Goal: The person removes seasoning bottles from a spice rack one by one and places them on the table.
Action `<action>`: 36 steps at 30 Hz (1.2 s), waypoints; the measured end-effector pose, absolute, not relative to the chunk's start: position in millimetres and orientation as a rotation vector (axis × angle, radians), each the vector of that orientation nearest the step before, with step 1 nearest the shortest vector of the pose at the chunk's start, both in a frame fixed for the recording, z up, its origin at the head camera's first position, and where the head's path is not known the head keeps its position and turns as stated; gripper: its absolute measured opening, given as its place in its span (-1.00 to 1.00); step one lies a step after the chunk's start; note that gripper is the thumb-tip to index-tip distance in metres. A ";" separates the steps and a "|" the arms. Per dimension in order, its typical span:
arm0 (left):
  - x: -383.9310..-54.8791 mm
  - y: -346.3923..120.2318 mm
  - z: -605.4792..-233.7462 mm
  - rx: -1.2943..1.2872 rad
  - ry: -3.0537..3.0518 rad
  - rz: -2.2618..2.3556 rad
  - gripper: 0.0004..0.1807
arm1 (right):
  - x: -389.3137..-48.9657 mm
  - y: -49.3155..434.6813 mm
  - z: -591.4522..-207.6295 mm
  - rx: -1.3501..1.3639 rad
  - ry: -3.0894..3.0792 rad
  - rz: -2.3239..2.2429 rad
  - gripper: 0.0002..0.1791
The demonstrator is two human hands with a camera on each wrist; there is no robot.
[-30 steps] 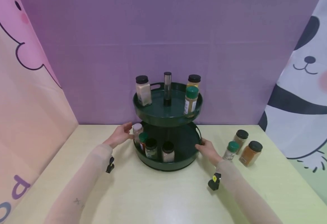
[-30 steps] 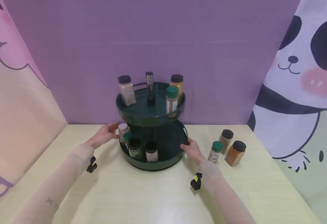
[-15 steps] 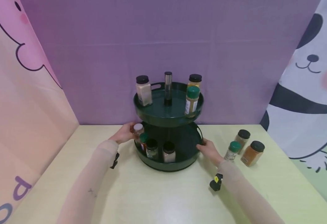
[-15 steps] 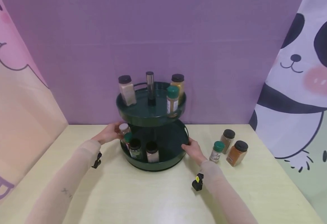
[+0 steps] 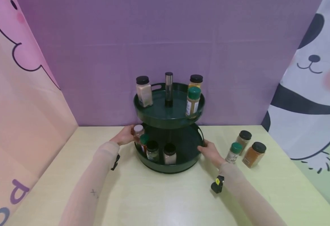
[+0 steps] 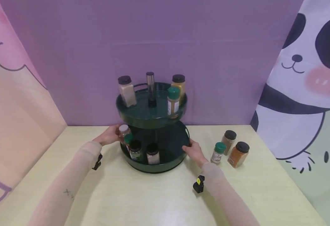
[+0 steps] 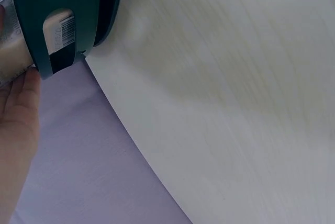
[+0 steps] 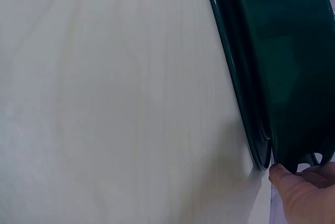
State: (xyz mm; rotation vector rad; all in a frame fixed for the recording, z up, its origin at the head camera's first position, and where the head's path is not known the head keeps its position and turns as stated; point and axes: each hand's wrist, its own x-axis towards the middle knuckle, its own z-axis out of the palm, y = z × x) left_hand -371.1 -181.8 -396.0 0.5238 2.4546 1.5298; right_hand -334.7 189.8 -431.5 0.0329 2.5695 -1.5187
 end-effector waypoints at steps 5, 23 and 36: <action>-371.1 -181.3 -395.6 0.513 2.465 1.531 -0.32 | -334.1 189.4 -432.0 0.028 2.577 -1.530 -0.35; -368.3 -179.1 -394.0 0.405 2.501 1.545 -0.40 | -334.4 187.4 -430.8 0.070 2.571 -1.517 -0.36; -365.2 -181.5 -375.0 0.361 2.638 1.452 -0.43 | -336.6 187.4 -432.9 0.090 2.556 -1.536 -0.36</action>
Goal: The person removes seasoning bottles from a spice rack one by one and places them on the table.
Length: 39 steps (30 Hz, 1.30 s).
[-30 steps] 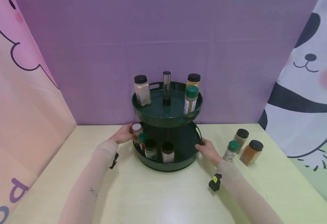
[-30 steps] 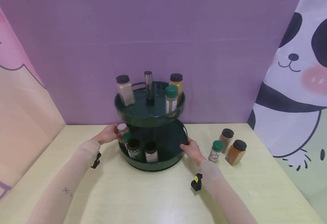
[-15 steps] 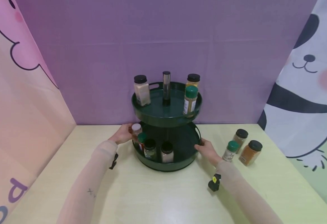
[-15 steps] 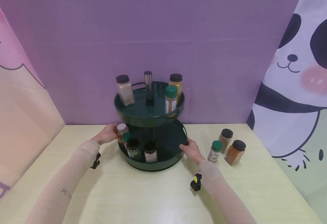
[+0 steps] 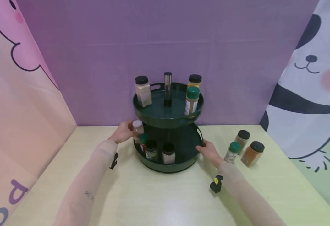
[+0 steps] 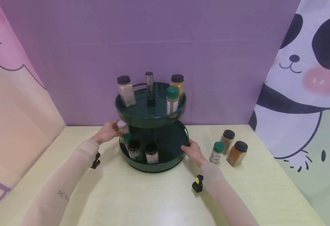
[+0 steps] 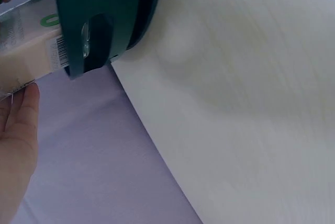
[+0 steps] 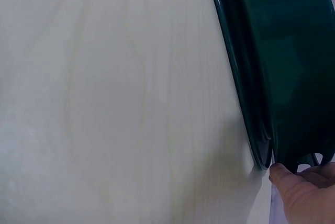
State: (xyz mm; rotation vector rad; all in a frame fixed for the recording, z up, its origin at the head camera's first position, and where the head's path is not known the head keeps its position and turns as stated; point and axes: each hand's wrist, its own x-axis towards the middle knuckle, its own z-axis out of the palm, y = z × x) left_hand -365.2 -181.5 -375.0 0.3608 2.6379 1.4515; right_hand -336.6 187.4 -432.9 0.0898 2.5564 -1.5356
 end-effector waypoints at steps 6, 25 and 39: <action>-362.0 -183.4 -363.4 0.307 2.693 1.438 -0.42 | -337.5 186.6 -433.5 0.098 2.550 -1.535 -0.36; -345.9 -195.2 -343.8 0.358 2.756 1.500 -0.45 | -338.7 188.6 -435.9 0.097 2.535 -1.518 -0.35; -330.1 -211.8 -335.7 0.288 2.776 1.465 -0.32 | -334.2 188.0 -433.1 0.082 2.566 -1.514 -0.35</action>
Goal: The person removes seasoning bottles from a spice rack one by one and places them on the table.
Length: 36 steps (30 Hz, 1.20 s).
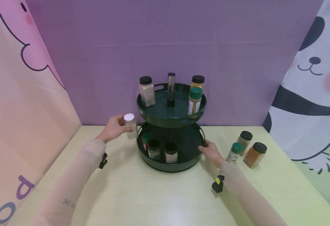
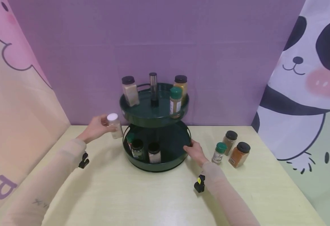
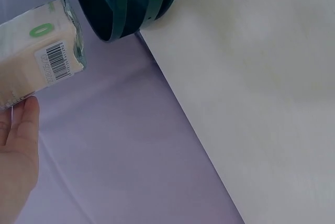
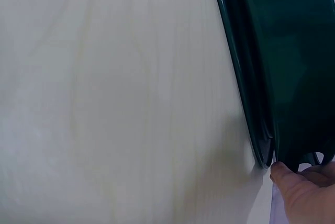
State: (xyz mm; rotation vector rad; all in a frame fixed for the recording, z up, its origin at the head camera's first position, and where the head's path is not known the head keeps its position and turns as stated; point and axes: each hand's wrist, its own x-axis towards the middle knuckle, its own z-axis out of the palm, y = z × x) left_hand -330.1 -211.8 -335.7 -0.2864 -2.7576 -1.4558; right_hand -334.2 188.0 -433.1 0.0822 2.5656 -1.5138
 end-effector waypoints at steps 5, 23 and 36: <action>-328.8 -216.2 -337.3 -0.260 -2.744 -1.441 -0.32 | -333.7 188.8 -433.7 0.088 2.560 -1.505 -0.34; -319.9 -236.3 -337.8 -0.209 -2.721 -1.490 -0.30 | -328.8 189.3 -429.5 0.045 2.548 -1.489 -0.36; -313.8 -252.8 -339.7 -0.164 -2.713 -1.510 -0.25 | -331.5 189.2 -430.0 0.040 2.532 -1.499 -0.37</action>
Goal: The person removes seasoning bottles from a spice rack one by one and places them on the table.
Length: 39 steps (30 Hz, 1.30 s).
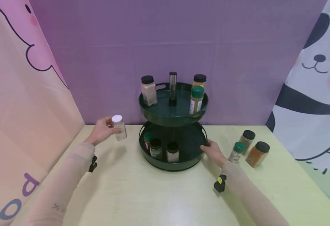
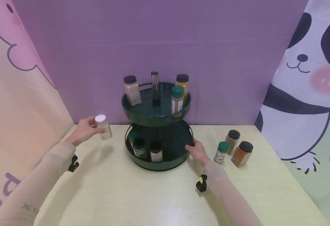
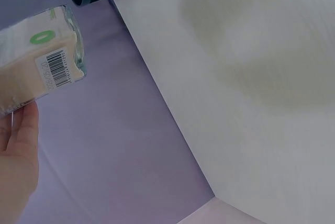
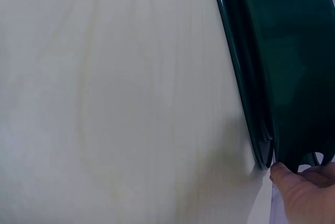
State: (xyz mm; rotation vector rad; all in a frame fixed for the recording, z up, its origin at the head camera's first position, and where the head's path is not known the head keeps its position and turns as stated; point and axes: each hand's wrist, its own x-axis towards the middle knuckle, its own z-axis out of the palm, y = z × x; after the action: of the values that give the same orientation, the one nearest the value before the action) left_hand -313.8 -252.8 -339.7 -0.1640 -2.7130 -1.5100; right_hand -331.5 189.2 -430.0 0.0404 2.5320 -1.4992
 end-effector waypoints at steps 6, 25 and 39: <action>-312.4 -258.8 -341.5 -0.154 -2.699 -1.493 -0.28 | -333.2 190.0 -432.0 0.030 2.538 -1.494 -0.37; -305.6 -279.5 -356.3 -0.050 -2.734 -1.466 -0.27 | -333.2 189.7 -432.7 0.016 2.546 -1.519 -0.37; -304.4 -292.2 -373.7 -0.009 -2.773 -1.402 -0.31 | -332.6 188.8 -432.4 0.041 2.539 -1.519 -0.36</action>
State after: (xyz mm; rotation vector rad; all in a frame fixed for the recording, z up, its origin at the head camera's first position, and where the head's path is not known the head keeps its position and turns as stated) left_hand -304.4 -292.2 -373.7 -0.0087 -2.7732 -1.4020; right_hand -332.6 188.8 -432.4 0.0414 2.5388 -1.5192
